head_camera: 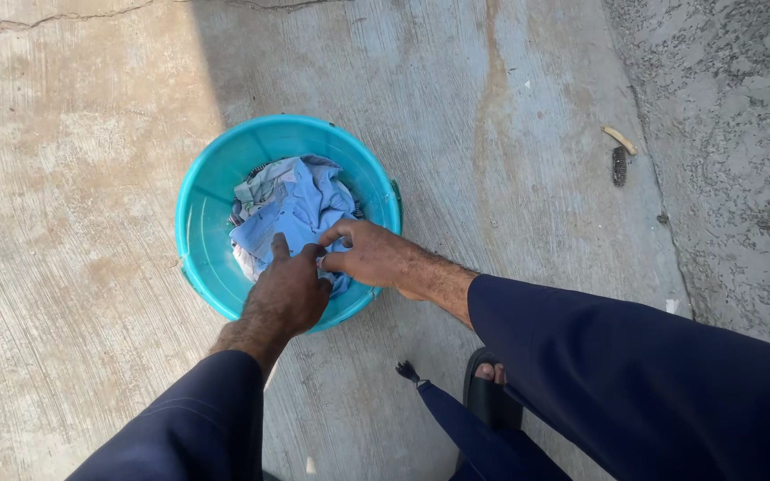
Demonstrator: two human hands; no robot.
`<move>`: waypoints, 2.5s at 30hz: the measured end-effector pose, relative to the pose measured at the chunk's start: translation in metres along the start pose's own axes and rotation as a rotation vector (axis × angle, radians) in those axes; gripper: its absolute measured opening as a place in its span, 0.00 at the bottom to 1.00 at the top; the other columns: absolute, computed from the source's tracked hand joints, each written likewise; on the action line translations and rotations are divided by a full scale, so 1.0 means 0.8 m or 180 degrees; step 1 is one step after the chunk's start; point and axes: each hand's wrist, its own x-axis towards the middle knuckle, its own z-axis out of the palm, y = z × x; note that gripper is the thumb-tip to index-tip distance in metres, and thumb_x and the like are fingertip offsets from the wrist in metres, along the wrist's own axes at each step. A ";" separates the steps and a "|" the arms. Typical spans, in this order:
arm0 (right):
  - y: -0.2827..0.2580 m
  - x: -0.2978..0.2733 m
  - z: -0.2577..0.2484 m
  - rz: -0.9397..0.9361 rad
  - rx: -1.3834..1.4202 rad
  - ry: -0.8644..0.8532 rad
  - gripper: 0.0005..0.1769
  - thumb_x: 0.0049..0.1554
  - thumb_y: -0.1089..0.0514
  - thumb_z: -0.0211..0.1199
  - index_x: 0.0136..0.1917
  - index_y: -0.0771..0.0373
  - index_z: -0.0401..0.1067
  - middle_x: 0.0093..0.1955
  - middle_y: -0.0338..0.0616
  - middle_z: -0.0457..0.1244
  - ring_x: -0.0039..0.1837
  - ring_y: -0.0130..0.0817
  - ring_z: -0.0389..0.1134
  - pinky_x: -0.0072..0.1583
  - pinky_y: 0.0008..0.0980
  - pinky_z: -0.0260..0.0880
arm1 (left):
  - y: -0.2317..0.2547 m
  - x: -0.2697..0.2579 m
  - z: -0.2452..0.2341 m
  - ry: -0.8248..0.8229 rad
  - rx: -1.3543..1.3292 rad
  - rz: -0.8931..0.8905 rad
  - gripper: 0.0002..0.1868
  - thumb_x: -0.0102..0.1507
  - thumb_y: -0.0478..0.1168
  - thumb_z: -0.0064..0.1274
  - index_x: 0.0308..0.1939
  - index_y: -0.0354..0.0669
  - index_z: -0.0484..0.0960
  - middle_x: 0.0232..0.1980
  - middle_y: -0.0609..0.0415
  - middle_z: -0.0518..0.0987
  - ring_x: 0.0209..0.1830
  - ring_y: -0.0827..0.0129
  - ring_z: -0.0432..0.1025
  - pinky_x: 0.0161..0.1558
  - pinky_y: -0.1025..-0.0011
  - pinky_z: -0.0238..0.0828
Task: Hang up washed clothes on a drying rack outdoors.
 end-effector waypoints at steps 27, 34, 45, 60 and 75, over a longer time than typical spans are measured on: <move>-0.037 -0.054 -0.007 -0.0042 0.0607 0.0010 0.37 0.57 0.46 0.59 0.75 0.60 0.57 0.68 0.52 0.63 0.72 0.40 0.62 0.66 0.45 0.69 | -0.017 -0.021 -0.077 0.0875 -0.2687 -0.0733 0.13 0.67 0.42 0.46 0.45 0.44 0.86 0.36 0.46 0.83 0.34 0.63 0.76 0.37 0.65 0.72; -0.077 -0.084 0.012 -0.0243 0.0492 0.0565 0.48 0.50 0.58 0.63 0.80 0.48 0.48 0.70 0.51 0.60 0.71 0.42 0.64 0.67 0.42 0.67 | -0.004 -0.072 -0.149 0.0748 -0.3480 0.0427 0.09 0.68 0.36 0.49 0.46 0.35 0.83 0.37 0.52 0.82 0.30 0.74 0.73 0.30 0.76 0.70; -0.178 -0.210 -0.011 -0.0452 0.1363 0.1380 0.20 0.65 0.46 0.48 0.58 0.58 0.75 0.57 0.41 0.70 0.62 0.31 0.70 0.64 0.40 0.69 | 0.067 -0.218 -0.341 0.0695 -0.3490 0.0745 0.30 0.65 0.45 0.51 0.70 0.40 0.65 0.47 0.47 0.84 0.47 0.66 0.80 0.48 0.65 0.78; -0.409 -0.485 -0.109 -0.1396 0.3063 0.1774 0.17 0.64 0.50 0.56 0.55 0.66 0.75 0.48 0.42 0.72 0.47 0.26 0.73 0.51 0.30 0.76 | 0.171 -0.437 -0.501 0.1224 -0.1387 0.1085 0.38 0.59 0.40 0.59 0.71 0.38 0.62 0.60 0.34 0.77 0.62 0.46 0.73 0.64 0.55 0.68; -0.464 -0.742 -0.164 -0.1317 0.3311 0.1942 0.20 0.64 0.56 0.53 0.64 0.69 0.70 0.57 0.45 0.68 0.60 0.29 0.68 0.66 0.34 0.69 | 0.304 -0.672 -0.662 0.1693 -0.3107 0.1228 0.15 0.67 0.45 0.46 0.48 0.41 0.83 0.42 0.52 0.85 0.43 0.68 0.79 0.48 0.68 0.72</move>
